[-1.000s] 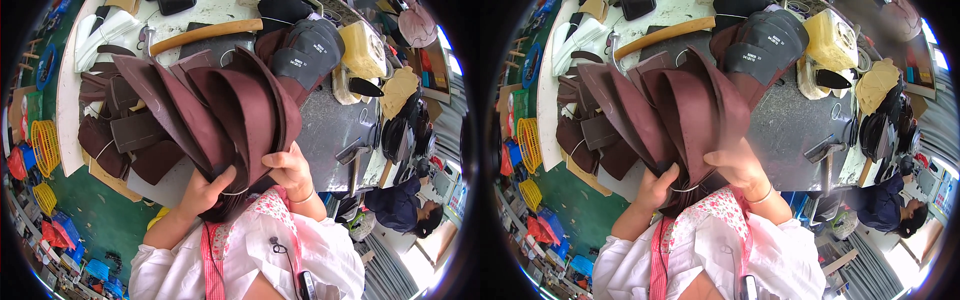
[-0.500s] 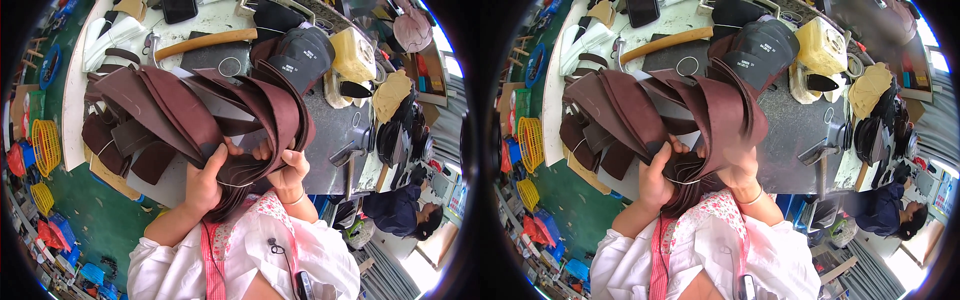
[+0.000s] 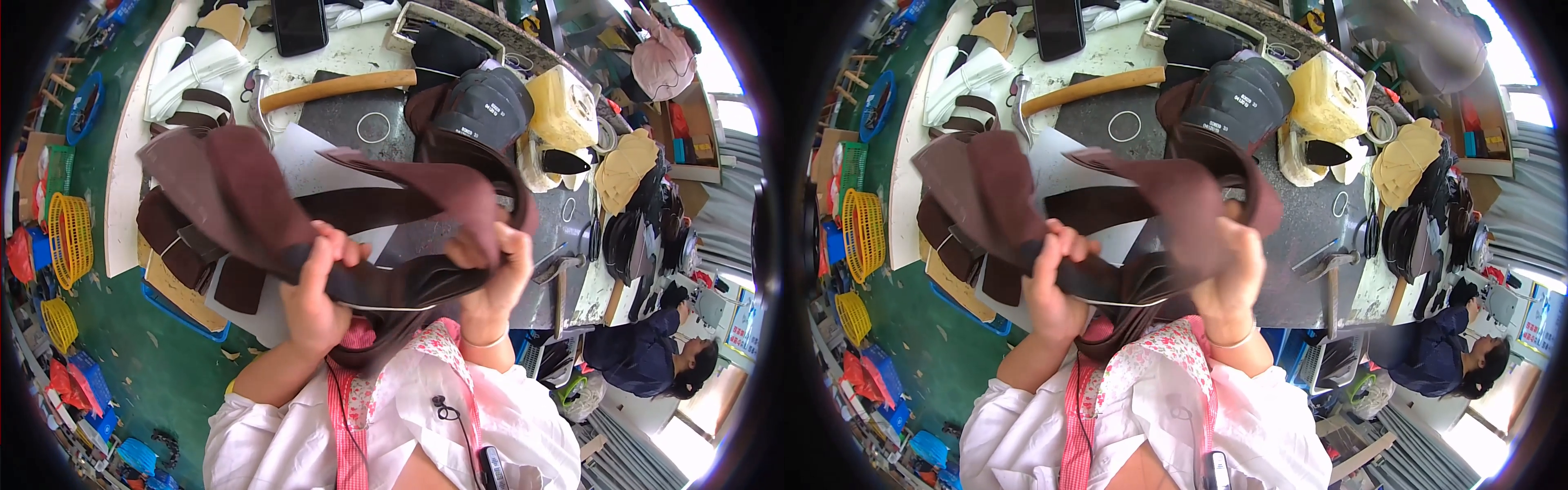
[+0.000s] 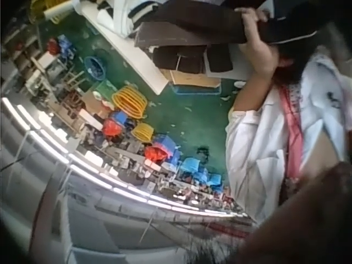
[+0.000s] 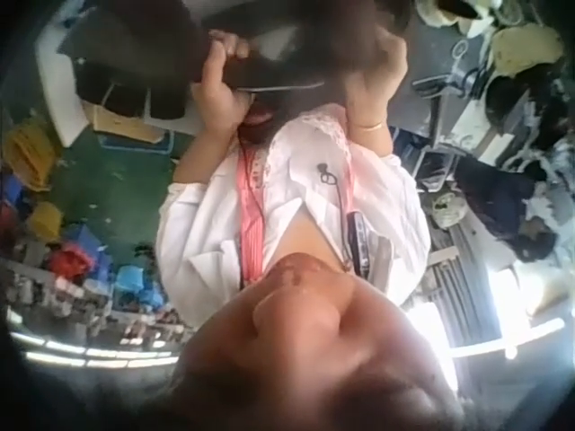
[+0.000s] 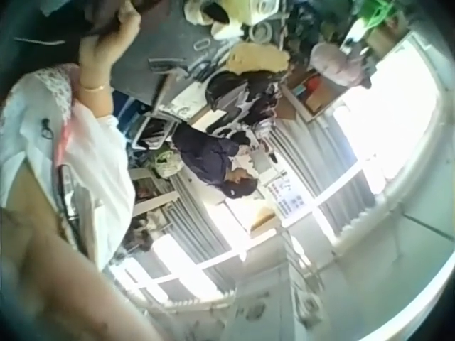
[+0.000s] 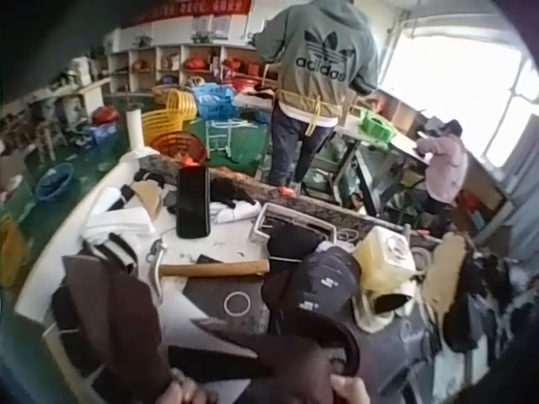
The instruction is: The person assembles leather shoe parts by sorting leather pieces and shoe soles, then using a hammer and punch tool to process them on a work surface.
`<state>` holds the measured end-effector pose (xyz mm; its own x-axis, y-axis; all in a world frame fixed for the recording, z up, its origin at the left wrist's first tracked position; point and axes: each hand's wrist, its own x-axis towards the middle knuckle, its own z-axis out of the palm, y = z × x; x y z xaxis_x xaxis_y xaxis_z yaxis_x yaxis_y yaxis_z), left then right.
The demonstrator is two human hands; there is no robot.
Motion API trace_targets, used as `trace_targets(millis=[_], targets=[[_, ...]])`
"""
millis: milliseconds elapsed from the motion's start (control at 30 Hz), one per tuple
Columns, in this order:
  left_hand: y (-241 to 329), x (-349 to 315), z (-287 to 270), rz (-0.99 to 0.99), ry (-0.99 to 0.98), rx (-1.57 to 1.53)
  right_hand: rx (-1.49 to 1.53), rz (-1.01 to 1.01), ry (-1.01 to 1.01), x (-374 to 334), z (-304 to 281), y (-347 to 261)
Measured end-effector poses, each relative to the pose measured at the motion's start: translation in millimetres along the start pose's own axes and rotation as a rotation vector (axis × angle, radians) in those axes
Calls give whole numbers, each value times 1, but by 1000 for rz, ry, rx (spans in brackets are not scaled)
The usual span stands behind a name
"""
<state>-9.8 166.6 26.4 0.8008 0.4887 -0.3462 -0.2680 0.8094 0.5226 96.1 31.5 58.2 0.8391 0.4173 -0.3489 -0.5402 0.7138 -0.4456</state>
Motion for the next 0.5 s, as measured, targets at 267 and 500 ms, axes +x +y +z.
trace_targets(millis=[267, 500], targets=[[48, -25, 12, 178, -191, -96, 191, -175, -206, 24, 53, -58], [56, -39, -5, 179, -113, -117, -150, -163, -724, 119, 144, -115]])
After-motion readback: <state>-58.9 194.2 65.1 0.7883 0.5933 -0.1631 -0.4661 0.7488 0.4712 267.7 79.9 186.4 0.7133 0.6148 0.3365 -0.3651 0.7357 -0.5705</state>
